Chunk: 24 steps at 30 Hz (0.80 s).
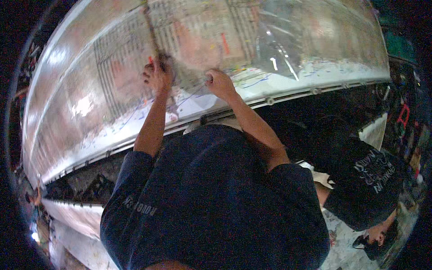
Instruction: The person places a transparent plastic sheet onto a large printing surface, aligns it with markings, and presses it down. They repeat this process with several sheets, smoothing them out by hand across the surface.
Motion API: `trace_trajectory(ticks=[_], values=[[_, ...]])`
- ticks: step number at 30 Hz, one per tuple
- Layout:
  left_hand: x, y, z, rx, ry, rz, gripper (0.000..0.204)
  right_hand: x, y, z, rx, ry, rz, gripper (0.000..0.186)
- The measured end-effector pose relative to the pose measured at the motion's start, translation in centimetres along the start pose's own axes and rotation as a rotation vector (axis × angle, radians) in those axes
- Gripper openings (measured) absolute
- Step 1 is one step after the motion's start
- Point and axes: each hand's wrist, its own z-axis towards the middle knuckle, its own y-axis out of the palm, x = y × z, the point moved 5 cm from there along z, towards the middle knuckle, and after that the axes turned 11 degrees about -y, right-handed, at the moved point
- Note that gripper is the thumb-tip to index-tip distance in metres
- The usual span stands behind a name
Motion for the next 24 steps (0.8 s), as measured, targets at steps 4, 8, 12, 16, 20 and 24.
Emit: trace_trajectory(ticks=[4,8,12,16,20,24], values=[[2.3,1.0,1.0,0.109,-0.121,0.122,0.061,3.5,-11.9,-2.6,0.361,-0.033,-0.191,0.040],[8.2,2.6,-1.7,0.177,-0.090,0.091,0.060,9.4,-22.7,-5.1,0.385,0.073,-0.626,0.072],[15.7,7.9,-7.3,0.004,0.237,-0.243,0.048,13.2,-27.0,-3.8,0.206,0.060,-0.518,0.094],[26.0,10.3,-14.6,-0.363,0.165,-0.460,0.050,12.7,-26.7,-4.5,-0.162,0.055,-0.623,0.114],[31.9,9.3,-17.3,-0.288,0.207,-0.313,0.061,15.6,-26.7,-5.4,-0.039,-0.133,-0.663,0.105],[33.1,8.6,-15.9,-0.324,-0.083,-0.137,0.068,15.1,-28.8,-4.9,-0.082,-0.106,-0.483,0.103]])
